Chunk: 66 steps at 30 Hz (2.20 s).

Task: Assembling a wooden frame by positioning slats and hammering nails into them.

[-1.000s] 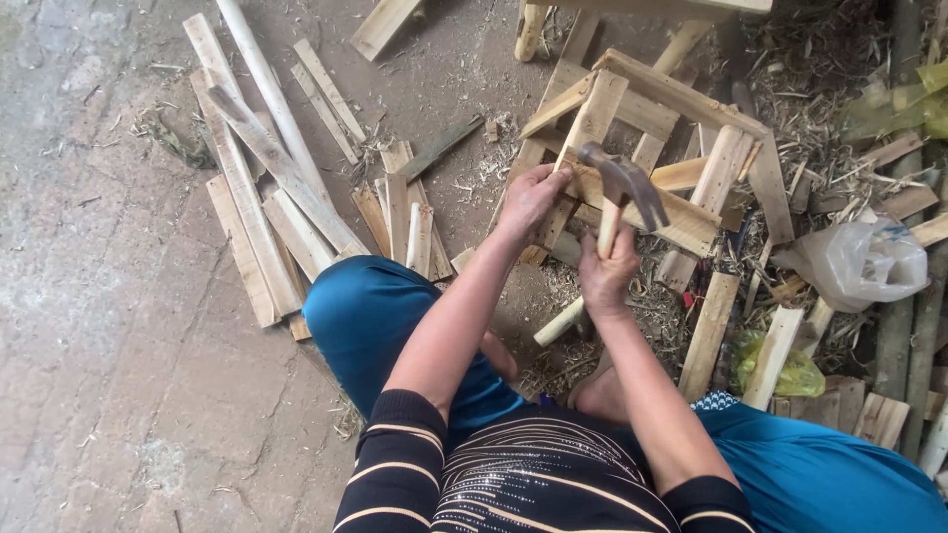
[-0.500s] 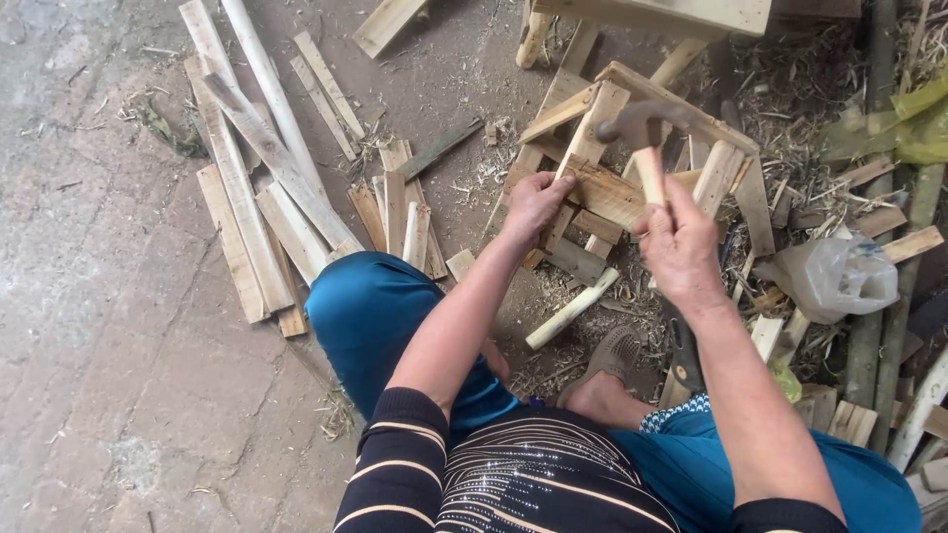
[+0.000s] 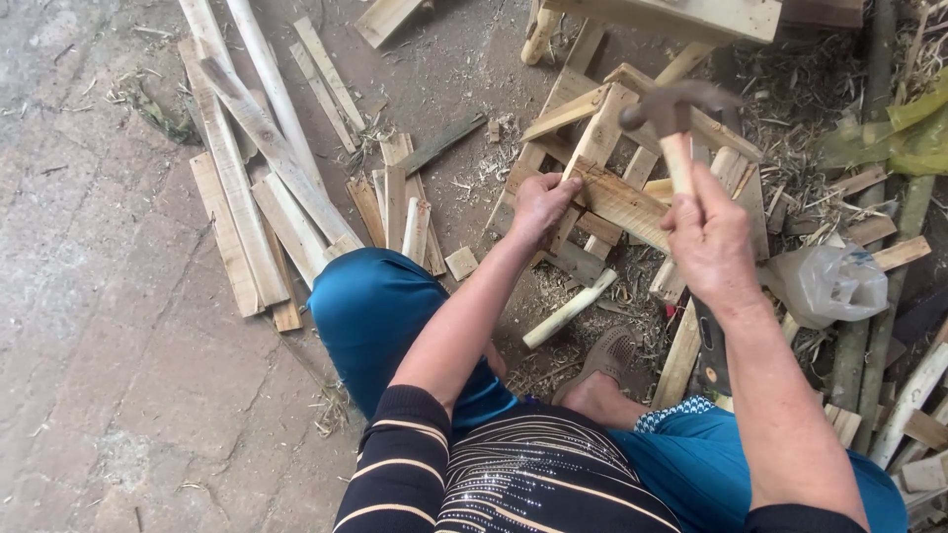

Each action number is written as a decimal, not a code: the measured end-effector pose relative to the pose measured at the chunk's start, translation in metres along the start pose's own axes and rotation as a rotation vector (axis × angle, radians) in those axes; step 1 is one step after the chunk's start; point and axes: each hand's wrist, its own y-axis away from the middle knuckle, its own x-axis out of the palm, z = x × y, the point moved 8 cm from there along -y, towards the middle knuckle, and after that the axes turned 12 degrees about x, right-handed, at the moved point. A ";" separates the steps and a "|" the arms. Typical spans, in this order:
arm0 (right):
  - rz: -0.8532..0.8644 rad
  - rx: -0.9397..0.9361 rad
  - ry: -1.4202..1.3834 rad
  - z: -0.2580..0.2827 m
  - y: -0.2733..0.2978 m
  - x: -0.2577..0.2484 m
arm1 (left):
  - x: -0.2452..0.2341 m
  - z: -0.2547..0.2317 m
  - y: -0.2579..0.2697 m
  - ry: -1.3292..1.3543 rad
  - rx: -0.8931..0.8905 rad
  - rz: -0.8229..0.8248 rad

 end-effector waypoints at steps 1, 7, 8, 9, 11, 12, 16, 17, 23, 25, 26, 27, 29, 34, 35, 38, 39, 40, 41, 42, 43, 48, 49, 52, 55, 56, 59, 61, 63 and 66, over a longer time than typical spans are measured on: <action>-0.002 0.000 -0.001 0.004 0.000 -0.002 | -0.001 -0.004 0.002 -0.001 0.001 0.001; 0.041 0.094 0.065 -0.084 -0.029 0.030 | -0.005 -0.011 0.006 0.022 0.007 -0.018; 0.084 0.116 0.017 -0.063 -0.017 0.027 | -0.004 -0.009 0.005 0.025 0.002 -0.022; 0.128 0.137 -0.032 -0.041 -0.006 0.025 | -0.004 -0.007 0.004 0.028 -0.003 -0.026; 0.116 0.104 -0.064 -0.029 -0.001 0.017 | -0.005 -0.008 0.010 0.029 -0.019 -0.027; 0.098 0.055 -0.098 -0.020 -0.002 0.010 | -0.005 -0.012 0.009 0.031 -0.019 -0.034; -0.009 -0.037 -0.152 -0.020 -0.018 -0.002 | -0.002 -0.009 0.005 0.045 0.013 -0.017; -0.017 -0.041 -0.144 -0.027 -0.024 0.001 | -0.003 -0.013 0.006 0.036 0.018 -0.013; 0.193 0.121 -0.128 -0.054 -0.030 0.020 | -0.002 0.006 -0.002 -0.001 0.019 -0.016; 0.208 0.129 -0.094 -0.047 -0.027 0.013 | -0.003 0.000 0.004 -0.016 0.016 -0.002; 0.151 0.070 -0.100 -0.030 -0.024 0.004 | -0.003 -0.003 0.005 -0.012 0.020 -0.002; 0.093 0.012 -0.105 -0.013 -0.021 -0.005 | -0.004 -0.005 0.005 -0.009 0.025 -0.002; 0.057 -0.007 -0.139 -0.002 -0.019 -0.013 | -0.014 -0.034 0.011 0.018 -0.042 0.074; -0.015 -0.052 -0.053 -0.025 -0.020 0.009 | -0.003 0.000 0.000 0.008 0.068 0.023; 0.075 0.049 -0.018 -0.031 -0.016 0.017 | -0.004 0.002 0.000 -0.014 0.046 0.015; 0.148 0.121 -0.048 -0.040 -0.014 0.017 | -0.001 0.003 -0.001 -0.038 0.020 0.011; 0.129 0.092 -0.118 -0.039 -0.013 0.014 | 0.000 0.004 -0.001 -0.044 0.018 0.018; 0.131 0.087 -0.119 -0.034 -0.006 0.012 | -0.001 0.000 0.001 -0.045 0.021 0.014; 0.074 0.095 -0.203 -0.030 0.001 0.005 | -0.001 -0.005 0.003 -0.038 0.026 0.010; 0.015 0.107 -0.287 -0.027 0.009 -0.001 | -0.002 -0.009 0.006 -0.030 0.031 0.012; 0.013 0.106 -0.289 -0.034 0.012 0.001 | -0.004 -0.006 0.005 -0.032 0.033 0.013; 0.008 0.133 -0.538 -0.104 0.014 0.014 | -0.008 -0.019 0.012 -0.038 0.030 -0.002; 0.005 0.135 -0.541 -0.105 0.011 0.021 | -0.008 -0.020 0.013 -0.040 0.031 0.002; -0.064 0.181 -0.726 -0.120 0.002 0.037 | -0.007 -0.025 0.015 -0.042 0.042 -0.010; -0.070 0.206 -0.813 -0.127 -0.011 0.061 | -0.010 -0.024 0.014 -0.009 0.053 -0.032; -0.076 0.223 -0.823 -0.122 -0.011 0.068 | -0.011 -0.020 0.013 -0.023 0.049 -0.042; -0.102 0.261 -0.852 -0.120 -0.013 0.089 | -0.017 -0.022 0.014 -0.025 0.053 -0.045; -0.120 0.282 -0.870 -0.126 -0.014 0.097 | -0.019 -0.028 0.017 -0.011 0.059 -0.039; -0.128 0.281 -0.946 -0.133 -0.016 0.100 | -0.023 -0.031 0.018 0.009 0.035 -0.070; -0.134 0.293 -0.979 -0.155 -0.018 0.107 | -0.021 -0.028 0.017 -0.001 0.022 -0.063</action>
